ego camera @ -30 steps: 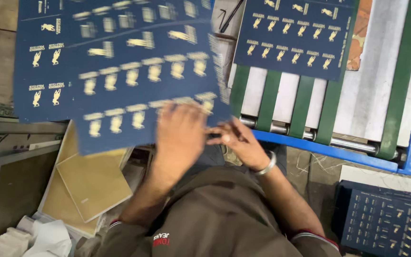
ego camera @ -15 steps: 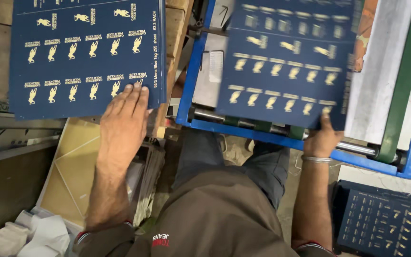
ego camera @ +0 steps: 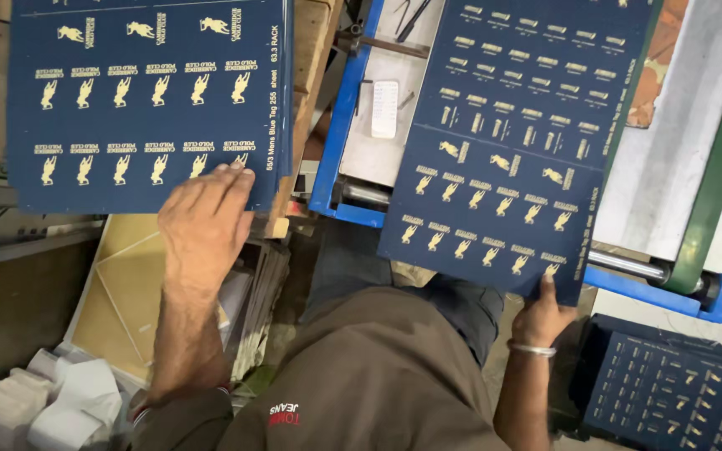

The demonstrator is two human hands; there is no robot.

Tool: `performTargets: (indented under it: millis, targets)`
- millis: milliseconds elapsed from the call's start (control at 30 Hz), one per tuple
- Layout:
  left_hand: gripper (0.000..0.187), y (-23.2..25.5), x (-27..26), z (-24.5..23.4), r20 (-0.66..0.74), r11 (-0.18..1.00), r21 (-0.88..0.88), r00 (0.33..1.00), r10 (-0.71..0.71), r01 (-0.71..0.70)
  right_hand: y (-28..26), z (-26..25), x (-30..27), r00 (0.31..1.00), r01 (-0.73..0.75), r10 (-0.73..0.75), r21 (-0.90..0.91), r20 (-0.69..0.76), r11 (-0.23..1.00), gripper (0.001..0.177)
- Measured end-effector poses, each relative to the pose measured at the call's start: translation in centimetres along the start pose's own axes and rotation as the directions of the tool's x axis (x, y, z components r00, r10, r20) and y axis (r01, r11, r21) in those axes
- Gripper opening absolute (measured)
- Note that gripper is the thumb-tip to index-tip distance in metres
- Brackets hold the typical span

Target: The person repeatedly picks up blue printed sheets from a stack on the left and places them onto a blue roller conveyor on the right. The sheets feature a repeating pattern of white logos and text. The person handles the sheets one by one, maintaining a steady rhythm throughout the clip.

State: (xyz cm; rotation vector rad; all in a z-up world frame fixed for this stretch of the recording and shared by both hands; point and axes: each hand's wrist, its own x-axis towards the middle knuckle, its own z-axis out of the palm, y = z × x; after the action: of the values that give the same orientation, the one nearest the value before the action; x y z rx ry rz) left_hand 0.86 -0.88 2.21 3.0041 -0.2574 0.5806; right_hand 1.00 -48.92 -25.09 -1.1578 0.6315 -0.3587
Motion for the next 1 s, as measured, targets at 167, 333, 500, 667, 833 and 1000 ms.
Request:
performTargets:
  millis: [167,333,500,667,833,1000]
  targets:
    - [0.063,-0.2,0.2,0.8,-0.004,0.998,0.066,1.0,-0.023,0.023,-0.7,1.2,-0.2,0.998,0.035,-0.037,0.029,0.058,0.999,0.03]
    - [0.061,-0.8,-0.3,1.6,0.02,0.994,0.109,1.0,-0.008,0.005,-0.2,3.4,5.1,0.989,0.097,-0.105,0.083,0.102,0.992,0.038]
    - [0.059,-1.3,0.1,2.0,-0.006,0.998,0.066,1.0,0.005,-0.005,0.6,6.9,9.5,0.998,0.011,-0.02,0.13,0.066,0.991,0.042]
    - [0.064,-0.1,0.5,0.9,0.053,0.999,0.043,0.999,-0.013,0.011,1.3,8.1,11.2,0.957,-0.152,0.104,0.161,0.271,0.975,0.029]
    - [0.063,0.3,0.9,0.2,0.044,0.999,0.003,0.998,0.033,-0.033,1.8,7.6,9.0,0.865,-0.282,0.266,-0.027,0.426,0.959,0.028]
    - [0.045,-0.8,1.2,0.5,-0.175,0.943,-0.324,0.975,-0.139,0.076,-1.5,11.5,3.8,0.697,-0.347,0.35,-0.132,0.626,0.928,0.037]
